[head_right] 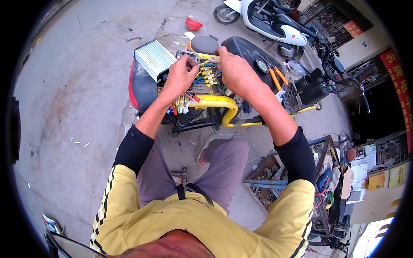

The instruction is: The person works on the exposed wiring of a yellow electric scooter, stripping wire ends, twisting connections, and using a screwdriver to tighten terminals on a yellow connector block. The person also uses a multimeter to test the circuit.

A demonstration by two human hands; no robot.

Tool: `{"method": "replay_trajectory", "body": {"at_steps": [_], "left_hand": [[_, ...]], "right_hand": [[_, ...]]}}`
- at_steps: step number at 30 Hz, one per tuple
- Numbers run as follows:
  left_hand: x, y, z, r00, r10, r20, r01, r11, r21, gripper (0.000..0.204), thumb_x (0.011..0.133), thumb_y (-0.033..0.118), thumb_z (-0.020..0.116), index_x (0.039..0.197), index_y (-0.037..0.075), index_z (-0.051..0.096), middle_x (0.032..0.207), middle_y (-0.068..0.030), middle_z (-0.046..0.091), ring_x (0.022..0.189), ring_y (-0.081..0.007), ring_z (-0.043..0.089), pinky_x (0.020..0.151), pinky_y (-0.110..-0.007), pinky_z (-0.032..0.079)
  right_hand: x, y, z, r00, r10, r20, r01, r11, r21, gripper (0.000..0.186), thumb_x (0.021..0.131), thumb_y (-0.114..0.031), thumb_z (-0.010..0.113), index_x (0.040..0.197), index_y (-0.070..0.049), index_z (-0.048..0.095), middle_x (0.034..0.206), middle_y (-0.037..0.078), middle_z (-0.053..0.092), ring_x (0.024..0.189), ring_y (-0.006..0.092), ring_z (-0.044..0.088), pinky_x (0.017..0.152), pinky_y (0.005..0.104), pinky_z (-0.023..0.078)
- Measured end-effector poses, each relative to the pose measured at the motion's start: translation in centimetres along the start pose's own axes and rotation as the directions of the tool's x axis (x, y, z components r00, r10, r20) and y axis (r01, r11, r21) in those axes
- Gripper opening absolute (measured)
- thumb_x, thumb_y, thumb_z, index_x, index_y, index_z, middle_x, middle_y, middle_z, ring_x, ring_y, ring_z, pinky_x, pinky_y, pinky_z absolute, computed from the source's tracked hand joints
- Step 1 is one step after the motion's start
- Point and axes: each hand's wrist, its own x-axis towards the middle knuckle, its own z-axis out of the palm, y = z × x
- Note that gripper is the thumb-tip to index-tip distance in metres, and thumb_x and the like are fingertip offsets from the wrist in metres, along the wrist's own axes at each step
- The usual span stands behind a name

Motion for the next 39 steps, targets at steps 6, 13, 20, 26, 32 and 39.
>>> {"method": "replay_trajectory", "body": {"at_steps": [6,13,20,26,32,39], "left_hand": [[0.1,0.4,-0.1,1.0,-0.025,0.015,0.025,1.0,-0.018,0.02,0.097,0.011,0.074,0.102,-0.007,0.068,0.09,-0.0185,0.077,0.082,-0.0279,0.078,0.076,-0.041,0.06],[-0.3,0.7,-0.4,1.0,-0.005,0.011,0.006,0.999,-0.032,0.018,0.098,0.01,0.072,0.102,-0.006,0.065,0.088,-0.0186,0.076,0.08,-0.029,0.077,0.074,-0.041,0.059],[-0.6,1.5,-0.8,0.997,-0.057,0.059,0.063,0.992,-0.111,0.016,0.097,0.008,0.068,0.103,-0.006,0.064,0.091,-0.0237,0.075,0.088,-0.0428,0.076,0.081,-0.049,0.058],[-0.5,1.2,-1.0,0.994,-0.08,0.072,0.089,0.988,-0.129,0.015,0.098,0.008,0.068,0.103,-0.005,0.064,0.09,-0.023,0.075,0.086,-0.0409,0.076,0.08,-0.048,0.058],[-0.3,0.7,-0.4,0.998,-0.045,0.046,0.051,0.99,-0.135,0.015,0.098,0.009,0.069,0.102,-0.005,0.063,0.086,-0.0226,0.075,0.083,-0.04,0.076,0.078,-0.048,0.058],[-0.3,0.7,-0.4,0.998,-0.052,0.044,0.057,0.989,-0.139,0.015,0.099,0.009,0.068,0.102,-0.005,0.062,0.085,-0.0232,0.074,0.083,-0.0408,0.076,0.077,-0.048,0.058]], "right_hand": [[-0.1,1.7,0.7,0.872,-0.487,-0.046,0.445,0.828,-0.34,0.029,0.089,0.005,0.065,0.117,0.0,0.065,0.116,0.018,0.066,0.109,0.038,0.068,0.091,0.045,0.058],[-0.5,0.8,1.8,0.993,0.03,-0.111,-0.03,1.0,0.0,0.018,0.103,-0.01,0.061,0.114,0.003,0.068,0.11,0.023,0.067,0.104,0.0454,0.069,0.091,0.0523,0.056],[-0.1,1.0,2.0,0.999,0.048,-0.024,-0.051,0.991,-0.122,0.023,0.107,-0.021,0.062,0.116,0.0,0.068,0.103,0.024,0.067,0.092,0.0487,0.07,0.081,0.0583,0.056],[-0.2,0.1,-0.9,0.861,-0.079,-0.503,0.017,0.992,-0.127,0.017,0.105,-0.02,0.069,0.115,-0.006,0.068,0.103,0.018,0.064,0.087,0.0411,0.07,0.068,0.05,0.055],[-1.0,0.4,-0.2,0.949,0.027,-0.313,-0.014,0.999,0.042,0.02,0.107,-0.022,0.066,0.114,-0.003,0.067,0.103,0.023,0.073,0.093,0.0442,0.071,0.078,0.0541,0.056],[-0.7,0.0,1.2,0.987,0.142,-0.07,-0.152,0.974,-0.17,0.026,0.107,-0.027,0.063,0.106,-0.001,0.067,0.089,0.023,0.076,0.081,0.0454,0.074,0.069,0.0555,0.057]]}}
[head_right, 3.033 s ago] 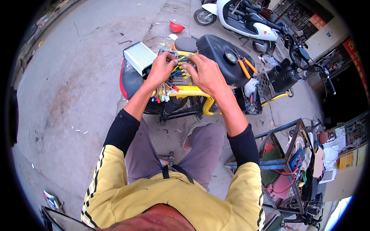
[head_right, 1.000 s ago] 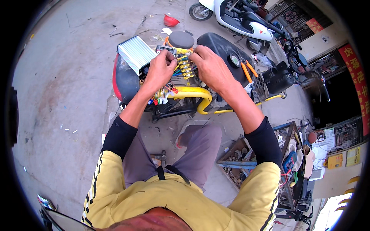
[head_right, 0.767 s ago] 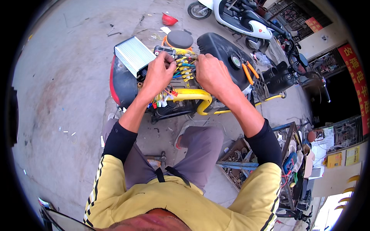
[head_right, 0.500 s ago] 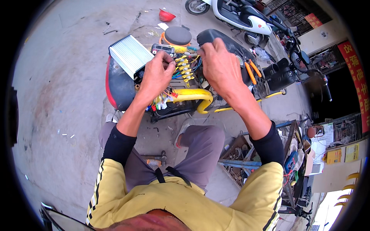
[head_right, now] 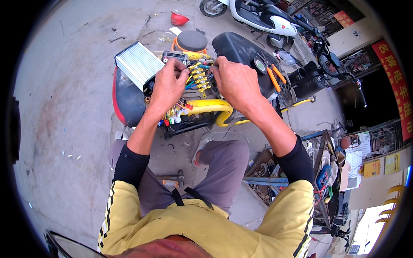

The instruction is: The person works on the exposed wiring of a yellow electric scooter, stripping wire ends, twisting connections, and using a screwdriver to tighten terminals on a yellow connector block. The person also uses a multimeter to test the circuit.

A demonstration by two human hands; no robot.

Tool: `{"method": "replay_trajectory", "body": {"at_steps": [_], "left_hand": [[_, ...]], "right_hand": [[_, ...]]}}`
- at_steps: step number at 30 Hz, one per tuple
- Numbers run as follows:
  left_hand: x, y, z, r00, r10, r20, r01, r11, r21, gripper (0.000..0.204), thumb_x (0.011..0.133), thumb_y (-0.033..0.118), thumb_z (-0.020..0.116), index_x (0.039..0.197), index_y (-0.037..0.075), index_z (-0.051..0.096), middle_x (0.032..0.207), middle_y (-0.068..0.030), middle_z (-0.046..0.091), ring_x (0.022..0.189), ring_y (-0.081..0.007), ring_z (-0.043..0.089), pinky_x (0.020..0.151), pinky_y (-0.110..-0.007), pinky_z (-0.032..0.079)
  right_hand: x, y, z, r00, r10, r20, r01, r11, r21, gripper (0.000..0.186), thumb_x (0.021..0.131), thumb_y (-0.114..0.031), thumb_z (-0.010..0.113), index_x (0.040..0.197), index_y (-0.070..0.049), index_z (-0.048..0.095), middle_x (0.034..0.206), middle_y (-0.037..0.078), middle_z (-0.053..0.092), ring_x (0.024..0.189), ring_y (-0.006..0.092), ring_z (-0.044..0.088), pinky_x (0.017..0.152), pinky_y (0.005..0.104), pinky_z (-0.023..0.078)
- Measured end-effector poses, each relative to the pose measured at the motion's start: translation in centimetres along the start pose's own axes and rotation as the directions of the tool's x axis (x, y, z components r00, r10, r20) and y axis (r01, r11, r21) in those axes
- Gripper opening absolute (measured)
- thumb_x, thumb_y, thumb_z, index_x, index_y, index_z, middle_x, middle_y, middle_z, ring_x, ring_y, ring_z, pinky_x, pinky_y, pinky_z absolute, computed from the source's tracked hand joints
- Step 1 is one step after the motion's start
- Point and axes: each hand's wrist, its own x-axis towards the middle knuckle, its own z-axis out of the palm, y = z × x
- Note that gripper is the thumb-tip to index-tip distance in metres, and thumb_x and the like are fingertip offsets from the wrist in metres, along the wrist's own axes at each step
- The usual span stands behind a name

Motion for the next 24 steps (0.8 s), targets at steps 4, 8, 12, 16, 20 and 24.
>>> {"method": "replay_trajectory", "body": {"at_steps": [4,8,12,16,20,24], "left_hand": [[0.0,-0.2,0.0,1.0,0.016,-0.013,-0.016,1.0,0.0,0.015,0.099,0.008,0.068,0.102,-0.005,0.062,0.085,-0.0237,0.074,0.084,-0.0419,0.076,0.078,-0.049,0.058],[-0.2,0.1,0.0,1.0,0.009,-0.001,-0.009,1.0,-0.007,0.015,0.099,0.008,0.068,0.102,-0.005,0.062,0.086,-0.0242,0.074,0.085,-0.0427,0.076,0.079,-0.05,0.058],[-0.2,0.4,-0.2,1.0,0.011,0.002,-0.011,1.0,0.017,0.015,0.099,0.008,0.068,0.103,-0.005,0.062,0.087,-0.0245,0.074,0.086,-0.0433,0.076,0.08,-0.05,0.058],[-0.1,0.2,-0.2,1.0,0.015,0.001,-0.015,1.0,0.016,0.015,0.099,0.008,0.067,0.103,-0.005,0.062,0.088,-0.0248,0.074,0.087,-0.0445,0.075,0.081,-0.051,0.058],[-0.2,0.2,-0.2,1.0,0.025,0.001,-0.025,1.0,0.01,0.015,0.099,0.008,0.067,0.103,-0.005,0.062,0.089,-0.0253,0.074,0.089,-0.0461,0.075,0.082,-0.052,0.057],[-0.2,0.0,-0.1,0.999,0.034,-0.002,-0.034,0.999,0.004,0.015,0.099,0.009,0.067,0.103,-0.005,0.062,0.089,-0.0255,0.074,0.09,-0.0472,0.074,0.083,-0.053,0.056]], "right_hand": [[0.4,-0.6,0.0,1.0,-0.007,0.03,0.007,1.0,0.003,0.026,0.107,-0.027,0.063,0.105,-0.001,0.067,0.088,0.021,0.076,0.081,0.0447,0.074,0.07,0.0552,0.057],[0.4,-1.0,0.2,0.997,-0.073,0.008,0.073,0.995,-0.062,0.025,0.107,-0.025,0.062,0.103,-0.001,0.066,0.089,0.02,0.077,0.081,0.0433,0.074,0.07,0.0535,0.058],[0.5,-1.4,0.6,0.97,-0.243,-0.022,0.234,0.951,-0.203,0.023,0.107,-0.022,0.061,0.102,0.0,0.066,0.09,0.019,0.077,0.08,0.0423,0.075,0.068,0.0526,0.058],[0.5,-1.9,0.4,0.993,-0.116,-0.001,0.115,0.982,-0.15,0.023,0.107,-0.022,0.06,0.104,0.001,0.066,0.09,0.019,0.077,0.078,0.0431,0.075,0.068,0.054,0.058],[0.9,-1.8,0.0,0.998,-0.031,0.056,0.037,0.993,-0.112,0.025,0.107,-0.023,0.061,0.104,0.001,0.066,0.089,0.02,0.077,0.077,0.0452,0.074,0.067,0.0553,0.057],[0.8,-2.1,-0.3,0.997,-0.073,0.027,0.076,0.992,-0.103,0.02,0.101,-0.021,0.066,0.102,-0.001,0.067,0.089,0.016,0.077,0.083,0.0405,0.075,0.071,0.0526,0.055]]}}
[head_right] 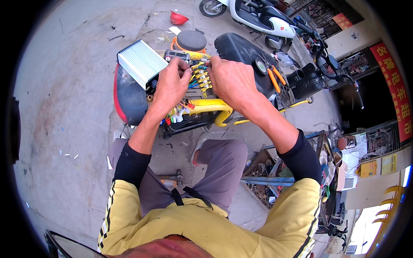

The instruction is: The person works on the exposed wiring of a yellow electric scooter, stripping wire ends, twisting connections, and using a screwdriver to tighten terminals on a yellow connector block. The person also uses a multimeter to test the circuit.

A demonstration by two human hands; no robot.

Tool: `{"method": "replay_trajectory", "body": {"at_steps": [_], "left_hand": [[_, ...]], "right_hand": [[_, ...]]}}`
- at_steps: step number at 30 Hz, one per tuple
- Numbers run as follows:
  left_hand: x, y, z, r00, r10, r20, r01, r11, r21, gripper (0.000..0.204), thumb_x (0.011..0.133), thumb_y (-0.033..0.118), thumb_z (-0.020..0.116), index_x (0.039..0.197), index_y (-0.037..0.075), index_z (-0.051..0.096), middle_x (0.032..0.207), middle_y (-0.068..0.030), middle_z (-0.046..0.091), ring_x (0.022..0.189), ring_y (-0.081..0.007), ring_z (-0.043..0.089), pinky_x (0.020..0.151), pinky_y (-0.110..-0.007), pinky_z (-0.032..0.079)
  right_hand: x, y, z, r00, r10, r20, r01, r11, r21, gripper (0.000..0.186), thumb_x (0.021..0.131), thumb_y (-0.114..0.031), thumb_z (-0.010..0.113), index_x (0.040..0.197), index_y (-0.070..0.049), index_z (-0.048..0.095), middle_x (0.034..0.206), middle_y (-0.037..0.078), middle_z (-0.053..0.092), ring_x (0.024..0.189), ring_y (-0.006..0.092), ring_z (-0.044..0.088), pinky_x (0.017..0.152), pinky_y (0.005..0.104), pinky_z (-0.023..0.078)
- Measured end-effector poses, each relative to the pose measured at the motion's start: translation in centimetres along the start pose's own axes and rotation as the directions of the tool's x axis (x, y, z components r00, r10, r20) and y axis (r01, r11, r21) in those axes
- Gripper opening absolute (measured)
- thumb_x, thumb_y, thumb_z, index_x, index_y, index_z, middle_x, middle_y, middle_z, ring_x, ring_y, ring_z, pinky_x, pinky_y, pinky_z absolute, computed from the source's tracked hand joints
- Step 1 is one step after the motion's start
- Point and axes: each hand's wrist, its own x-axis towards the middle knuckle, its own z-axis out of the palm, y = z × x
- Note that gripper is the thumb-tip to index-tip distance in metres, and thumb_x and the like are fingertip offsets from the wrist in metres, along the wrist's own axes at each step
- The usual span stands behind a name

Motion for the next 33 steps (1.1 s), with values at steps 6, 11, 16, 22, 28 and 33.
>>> {"method": "replay_trajectory", "body": {"at_steps": [6,11,16,22,28,33], "left_hand": [[0.0,-0.1,-0.1,1.0,-0.003,0.004,0.003,1.0,0.02,0.014,0.099,0.008,0.067,0.103,-0.004,0.062,0.089,-0.0255,0.074,0.089,-0.0472,0.074,0.082,-0.053,0.056],[-0.1,0.4,0.0,1.0,-0.029,0.003,0.029,1.0,0.002,0.014,0.099,0.008,0.067,0.103,-0.005,0.062,0.089,-0.0253,0.074,0.087,-0.0457,0.074,0.081,-0.052,0.057],[0.1,0.1,0.2,0.999,-0.032,-0.006,0.032,0.999,0.002,0.015,0.1,0.008,0.067,0.104,-0.005,0.062,0.089,-0.0254,0.074,0.087,-0.0444,0.075,0.08,-0.051,0.057],[0.2,-0.4,-0.1,1.0,0.021,-0.016,-0.02,0.997,0.078,0.015,0.102,0.007,0.069,0.105,-0.007,0.064,0.088,-0.0151,0.073,0.076,-0.0188,0.073,0.07,-0.036,0.057],[0.4,-0.4,0.5,1.0,-0.015,0.015,0.015,0.998,0.054,0.013,0.101,0.006,0.072,0.103,-0.006,0.067,0.089,-0.0072,0.073,0.076,-0.0087,0.067,0.067,-0.029,0.054],[0.5,0.4,0.0,0.996,-0.086,0.026,0.082,0.99,0.11,0.013,0.1,0.007,0.073,0.102,-0.006,0.069,0.085,-0.0048,0.073,0.075,-0.007,0.066,0.066,-0.028,0.052]], "right_hand": [[0.4,0.8,0.4,0.817,-0.572,-0.071,0.481,0.744,-0.464,0.014,0.085,-0.019,0.069,0.093,-0.007,0.069,0.082,0.003,0.068,0.096,0.0202,0.061,0.086,0.039,0.043],[0.3,1.7,0.2,0.751,-0.658,-0.051,0.496,0.614,-0.614,0.015,0.085,-0.02,0.068,0.091,-0.006,0.068,0.08,0.002,0.066,0.096,0.02,0.059,0.088,0.038,0.042],[0.1,3.2,-0.3,0.787,-0.584,-0.2,0.404,0.733,-0.547,0.019,0.086,-0.019,0.068,0.098,-0.005,0.071,0.087,0.002,0.068,0.103,0.0191,0.061,0.099,0.0407,0.045],[-3.4,3.5,1.8,0.898,0.063,-0.436,0.007,0.987,0.158,0.016,0.101,-0.015,0.067,0.115,-0.007,0.065,0.088,0.006,0.073,0.091,0.0296,0.066,0.098,0.0464,0.048],[-7.7,0.9,9.1,0.772,0.582,-0.257,-0.096,0.506,0.857,0.025,0.112,-0.022,0.059,0.12,0.002,0.056,0.085,0.014,0.068,0.076,0.0218,0.065,0.075,0.0384,0.053],[-7.0,-1.3,10.7,0.782,0.613,-0.114,-0.174,0.39,0.904,0.026,0.111,-0.024,0.064,0.117,0.001,0.06,0.088,0.018,0.07,0.079,0.0292,0.07,0.076,0.0407,0.054]]}}
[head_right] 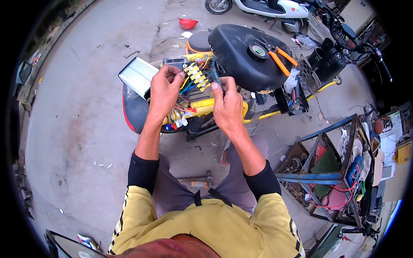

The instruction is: The person works on the exposed wiring of a yellow electric scooter, stripping wire ends, twisting connections, and using a screwdriver to tighten terminals on a yellow connector block. The person also uses a multimeter to test the circuit.

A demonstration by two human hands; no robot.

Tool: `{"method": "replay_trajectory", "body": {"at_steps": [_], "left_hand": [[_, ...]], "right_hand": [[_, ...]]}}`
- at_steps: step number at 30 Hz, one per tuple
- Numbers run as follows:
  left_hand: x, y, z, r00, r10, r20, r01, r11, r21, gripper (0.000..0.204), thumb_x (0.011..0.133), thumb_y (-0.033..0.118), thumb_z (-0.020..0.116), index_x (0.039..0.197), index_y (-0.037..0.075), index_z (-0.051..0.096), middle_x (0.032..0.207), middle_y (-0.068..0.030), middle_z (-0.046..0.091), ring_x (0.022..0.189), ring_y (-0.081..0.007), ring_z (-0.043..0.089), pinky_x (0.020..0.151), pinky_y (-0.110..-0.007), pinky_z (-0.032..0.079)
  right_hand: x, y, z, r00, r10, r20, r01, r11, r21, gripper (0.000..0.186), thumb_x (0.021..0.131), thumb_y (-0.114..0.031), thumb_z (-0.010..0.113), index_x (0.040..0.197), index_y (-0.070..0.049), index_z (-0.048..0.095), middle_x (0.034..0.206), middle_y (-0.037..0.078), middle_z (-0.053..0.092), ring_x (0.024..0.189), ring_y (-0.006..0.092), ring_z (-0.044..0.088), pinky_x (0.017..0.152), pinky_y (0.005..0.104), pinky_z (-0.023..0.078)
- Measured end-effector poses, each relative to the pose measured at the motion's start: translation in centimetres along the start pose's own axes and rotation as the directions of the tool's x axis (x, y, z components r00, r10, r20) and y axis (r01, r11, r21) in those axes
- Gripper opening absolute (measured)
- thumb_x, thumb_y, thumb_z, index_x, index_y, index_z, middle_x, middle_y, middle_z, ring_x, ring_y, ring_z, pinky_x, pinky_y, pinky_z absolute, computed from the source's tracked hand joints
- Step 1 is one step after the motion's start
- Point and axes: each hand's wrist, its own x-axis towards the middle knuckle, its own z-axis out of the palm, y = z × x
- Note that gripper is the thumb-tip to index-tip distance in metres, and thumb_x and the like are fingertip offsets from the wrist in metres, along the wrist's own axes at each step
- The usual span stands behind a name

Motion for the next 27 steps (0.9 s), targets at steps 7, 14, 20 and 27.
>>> {"method": "replay_trajectory", "body": {"at_steps": [7,14,20,27], "left_hand": [[-0.2,1.2,0.1,0.999,0.025,-0.048,-0.021,0.996,0.087,0.014,0.093,0.008,0.073,0.095,-0.005,0.072,0.082,-0.0184,0.078,0.076,-0.026,0.078,0.072,-0.039,0.06],[-0.3,1.0,0.1,0.998,0.027,-0.048,-0.025,0.999,0.038,0.017,0.091,0.009,0.075,0.096,-0.006,0.07,0.083,-0.0198,0.077,0.077,-0.0301,0.079,0.073,-0.041,0.06],[-0.4,0.4,-0.3,0.999,0.03,-0.012,-0.03,1.0,0.002,0.016,0.091,0.007,0.074,0.097,-0.007,0.069,0.084,-0.015,0.077,0.077,-0.0193,0.076,0.072,-0.035,0.06],[-0.4,0.2,-0.5,0.997,0.074,-0.029,-0.075,0.997,-0.035,0.017,0.091,0.008,0.074,0.097,-0.008,0.069,0.083,-0.0183,0.077,0.075,-0.0273,0.077,0.072,-0.039,0.06]], "right_hand": [[1.8,-0.4,0.5,0.949,-0.312,-0.057,0.302,0.944,-0.135,0.016,0.102,-0.012,0.072,0.108,0.002,0.067,0.087,0.016,0.072,0.072,0.0341,0.071,0.068,0.0418,0.054],[5.2,-2.7,1.2,0.909,-0.412,0.063,0.417,0.891,-0.18,0.015,0.092,-0.005,0.081,0.104,0.002,0.076,0.091,0.017,0.075,0.074,0.0291,0.074,0.067,0.0371,0.056],[6.9,-3.3,2.1,0.905,-0.373,0.206,0.419,0.867,-0.271,0.017,0.092,-0.007,0.081,0.106,0.002,0.078,0.095,0.019,0.078,0.08,0.036,0.077,0.072,0.0413,0.06],[7.6,-3.8,2.3,0.892,-0.334,0.304,0.437,0.81,-0.391,0.018,0.091,-0.008,0.081,0.106,0.002,0.078,0.094,0.02,0.077,0.079,0.0365,0.076,0.07,0.041,0.058]]}}
